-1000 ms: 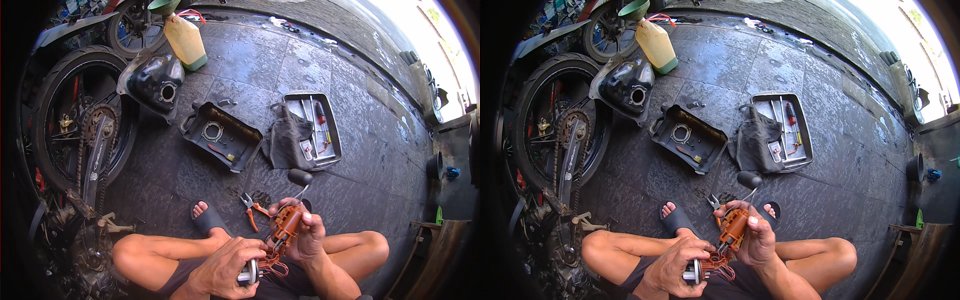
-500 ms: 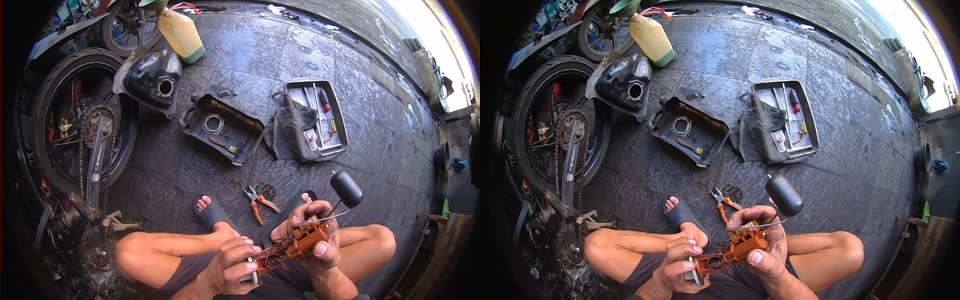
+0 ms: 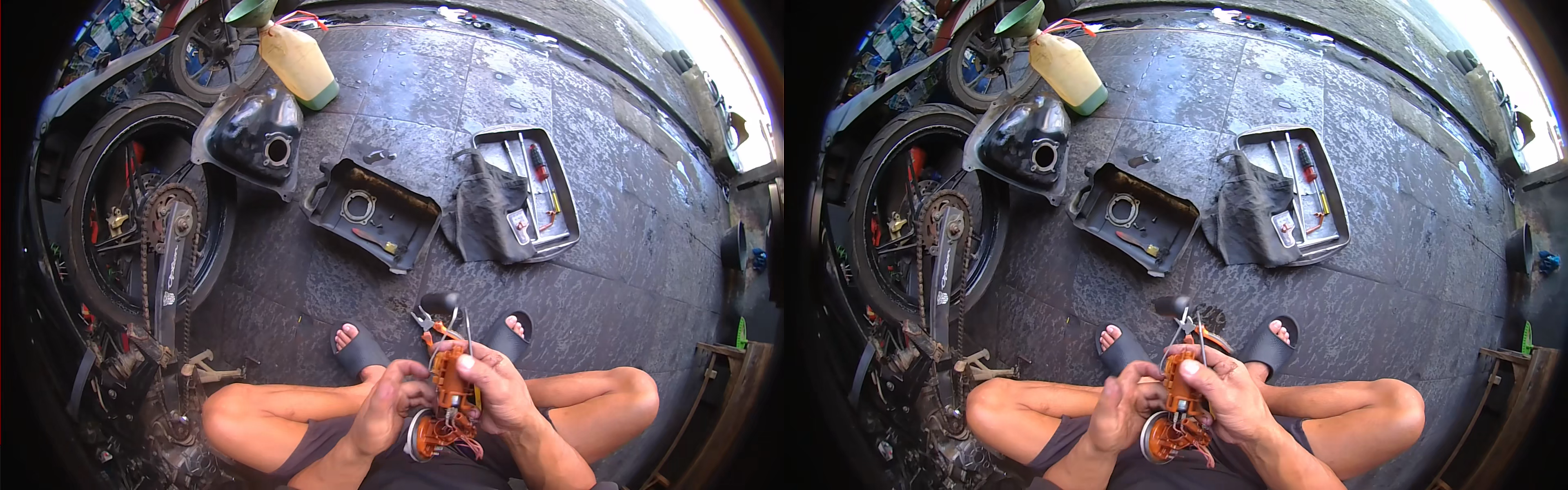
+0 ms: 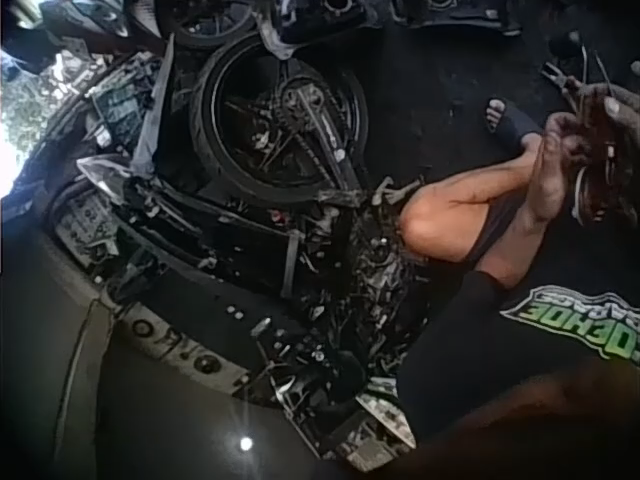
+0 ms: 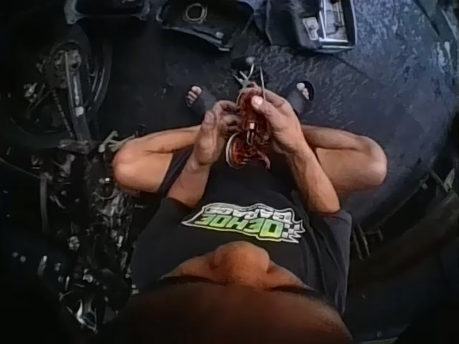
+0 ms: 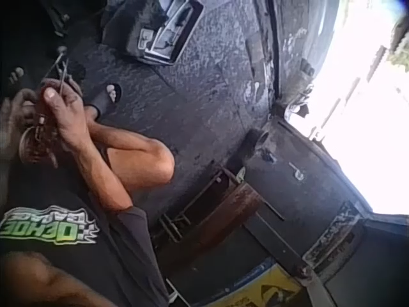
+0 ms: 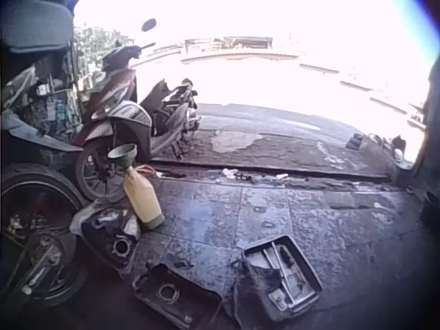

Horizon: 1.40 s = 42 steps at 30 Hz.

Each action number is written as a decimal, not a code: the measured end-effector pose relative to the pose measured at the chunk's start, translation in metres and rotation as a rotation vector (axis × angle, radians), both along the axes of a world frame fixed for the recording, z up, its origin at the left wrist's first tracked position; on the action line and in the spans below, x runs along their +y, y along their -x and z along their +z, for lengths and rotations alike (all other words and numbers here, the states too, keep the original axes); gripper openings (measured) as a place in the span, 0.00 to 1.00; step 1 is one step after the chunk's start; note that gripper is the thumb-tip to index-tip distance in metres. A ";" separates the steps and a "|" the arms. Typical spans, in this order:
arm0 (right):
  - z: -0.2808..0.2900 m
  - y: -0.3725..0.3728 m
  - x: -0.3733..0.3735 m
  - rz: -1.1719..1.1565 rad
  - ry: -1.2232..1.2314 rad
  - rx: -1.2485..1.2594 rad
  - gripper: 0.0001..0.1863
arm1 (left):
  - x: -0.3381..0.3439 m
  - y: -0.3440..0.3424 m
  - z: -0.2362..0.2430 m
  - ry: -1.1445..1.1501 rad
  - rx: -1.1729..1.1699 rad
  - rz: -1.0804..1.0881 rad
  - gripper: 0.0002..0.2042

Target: Repairing a motorcycle fuel pump assembly by inspecting the float and wiring.

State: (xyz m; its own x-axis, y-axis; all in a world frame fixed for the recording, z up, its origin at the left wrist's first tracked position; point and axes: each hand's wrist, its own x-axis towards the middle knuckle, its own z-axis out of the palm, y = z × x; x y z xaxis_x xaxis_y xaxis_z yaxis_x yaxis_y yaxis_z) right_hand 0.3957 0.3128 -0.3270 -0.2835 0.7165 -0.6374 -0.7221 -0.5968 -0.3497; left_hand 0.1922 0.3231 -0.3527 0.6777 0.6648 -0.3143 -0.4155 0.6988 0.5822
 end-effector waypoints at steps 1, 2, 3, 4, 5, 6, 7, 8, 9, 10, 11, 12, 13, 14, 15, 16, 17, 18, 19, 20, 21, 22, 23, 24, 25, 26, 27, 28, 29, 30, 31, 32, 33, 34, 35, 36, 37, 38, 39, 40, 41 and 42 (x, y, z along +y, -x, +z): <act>0.002 0.005 0.002 0.016 0.024 -0.102 0.22 | 0.002 -0.005 -0.001 0.089 0.068 -0.028 0.33; 0.003 0.009 0.005 0.022 0.022 -0.098 0.22 | 0.002 -0.009 -0.001 0.177 0.136 -0.055 0.31; 0.003 0.013 0.007 0.074 0.016 -0.212 0.22 | 0.000 -0.015 0.001 0.184 0.217 -0.023 0.28; 0.003 0.015 0.009 0.126 0.009 -0.326 0.22 | -0.001 -0.019 0.001 0.183 0.220 -0.017 0.28; -0.002 0.017 0.006 0.125 -0.023 -0.365 0.22 | 0.000 -0.023 0.001 0.181 0.223 0.002 0.27; -0.002 0.017 0.006 0.128 -0.023 -0.364 0.22 | 0.002 -0.025 0.002 0.180 0.226 0.020 0.25; -0.001 0.016 0.006 0.189 -0.028 -0.428 0.23 | 0.005 -0.023 0.005 0.107 0.307 -0.045 0.30; 0.000 0.015 0.006 0.252 -0.036 -0.492 0.24 | 0.004 -0.023 0.004 0.106 0.308 -0.040 0.30; 0.001 0.014 0.006 0.257 -0.039 -0.491 0.24 | 0.003 -0.024 0.002 0.065 0.324 -0.020 0.30; 0.003 0.014 0.005 0.315 -0.189 -0.669 0.23 | 0.001 -0.025 0.001 0.024 0.340 -0.001 0.31; 0.003 0.013 0.007 0.367 -0.345 -0.847 0.23 | 0.001 -0.025 0.002 0.019 0.341 0.003 0.31; 0.002 0.012 0.005 0.368 -0.353 -0.847 0.23 | 0.001 -0.026 0.004 -0.040 0.346 0.041 0.32; 0.001 0.013 0.001 0.284 -0.348 -0.765 0.22 | 0.001 -0.026 0.006 -0.100 0.350 0.079 0.34; 0.000 0.012 -0.001 0.202 -0.344 -0.682 0.21 | 0.000 -0.024 0.005 -0.106 0.352 0.086 0.34; 0.005 0.011 -0.001 0.189 -0.350 -0.691 0.19 | -0.002 -0.021 0.004 -0.134 0.315 0.082 0.33; 0.009 0.012 -0.001 0.192 -0.359 -0.690 0.19 | -0.004 -0.018 0.002 -0.161 0.279 0.078 0.33; 0.011 0.012 -0.001 0.192 -0.409 -0.745 0.18 | -0.006 -0.017 0.002 -0.186 0.242 0.074 0.34; 0.012 0.011 -0.002 0.191 -0.458 -0.800 0.17 | -0.008 -0.016 0.002 -0.189 0.242 0.081 0.34; 0.009 0.010 -0.003 0.196 -0.508 -0.813 0.17 | -0.009 -0.016 0.002 -0.213 0.246 0.077 0.35; 0.009 0.009 -0.003 0.200 -0.511 -0.815 0.17 | -0.010 -0.016 0.002 -0.234 0.249 0.072 0.36; 0.010 0.008 -0.002 0.221 -0.541 -0.828 0.18 | -0.011 -0.015 0.001 -0.233 0.247 0.076 0.36; 0.011 0.008 -0.002 0.242 -0.569 -0.841 0.18 | -0.011 -0.015 0.000 -0.190 0.231 0.075 0.34; 0.012 0.009 -0.002 0.244 -0.569 -0.841 0.18 | -0.011 -0.013 -0.001 -0.146 0.217 0.072 0.32; 0.013 0.011 -0.001 0.232 -0.555 -0.853 0.18 | -0.011 -0.012 -0.002 -0.102 0.203 0.068 0.30; 0.014 0.012 0.000 0.220 -0.542 -0.864 0.17 | -0.009 -0.012 -0.002 -0.100 0.203 0.067 0.30; 0.015 0.011 0.001 0.222 -0.538 -0.864 0.17 | -0.007 -0.011 -0.002 0.001 0.119 0.036 0.29; 0.016 0.008 0.004 0.269 -0.578 -0.875 0.18 | -0.006 -0.010 -0.003 0.102 0.035 0.005 0.29; 0.016 0.006 0.006 0.315 -0.617 -0.886 0.19 | -0.008 -0.010 -0.006 0.106 0.035 0.003 0.29; 0.017 0.005 0.008 0.314 -0.614 -0.885 0.19 | -0.008 -0.010 -0.008 0.219 -0.101 -0.010 0.29; 0.017 0.004 0.009 0.353 -0.605 -0.891 0.19 | -0.009 -0.010 -0.009 0.332 -0.237 -0.023 0.29; 0.017 0.003 0.010 0.391 -0.596 -0.895 0.19 | -0.012 -0.012 -0.006 0.382 -0.255 0.013 0.28; 0.019 0.004 0.012 0.391 -0.592 -0.894 0.19 | -0.010 -0.012 -0.007 0.386 -0.254 0.013 0.28; 0.021 0.005 0.013 0.404 -0.618 -0.955 0.18 | -0.008 -0.010 -0.009 0.374 -0.184 -0.015 0.27; 0.024 0.006 0.014 0.418 -0.645 -1.015 0.18 | -0.008 -0.009 -0.010 0.361 -0.114 -0.042 0.26; 0.024 0.006 0.011 0.418 -0.644 -1.013 0.18 | -0.009 -0.013 -0.008 0.412 -0.139 0.039 0.25; 0.024 0.005 0.007 0.394 -0.568 -0.999 0.17 | -0.008 -0.013 -0.007 0.413 -0.137 0.040 0.25; 0.024 0.003 0.004 0.372 -0.493 -0.985 0.16 | -0.005 -0.012 -0.006 0.445 -0.142 0.066 0.25; 0.025 0.001 0.003 0.372 -0.494 -0.979 0.16 | -0.004 -0.011 -0.005 0.476 -0.146 0.093 0.25; 0.027 -0.003 0.002 0.406 -0.540 -1.022 0.14 | -0.005 -0.011 -0.006 0.480 -0.163 0.101 0.26; 0.029 -0.003 0.002 0.439 -0.585 -1.065 0.12 | -0.004 -0.011 -0.005 0.479 -0.159 0.105 0.26; 0.030 -0.001 -0.003 0.412 -0.539 -1.067 0.09 | -0.002 -0.012 -0.002 0.441 -0.138 0.130 0.26; 0.033 0.001 -0.003 0.412 -0.539 -1.066 0.09 | 0.001 -0.013 0.000 0.403 -0.118 0.156 0.26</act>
State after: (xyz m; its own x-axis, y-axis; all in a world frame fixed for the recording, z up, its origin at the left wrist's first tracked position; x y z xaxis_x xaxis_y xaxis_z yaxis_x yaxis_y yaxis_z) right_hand 0.3952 0.3102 -0.2940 -0.0740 0.9369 -0.3418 0.2726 -0.3107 -0.9106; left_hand 0.2057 0.3236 -0.3525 0.6257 0.6022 -0.4958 -0.5810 0.7839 0.2188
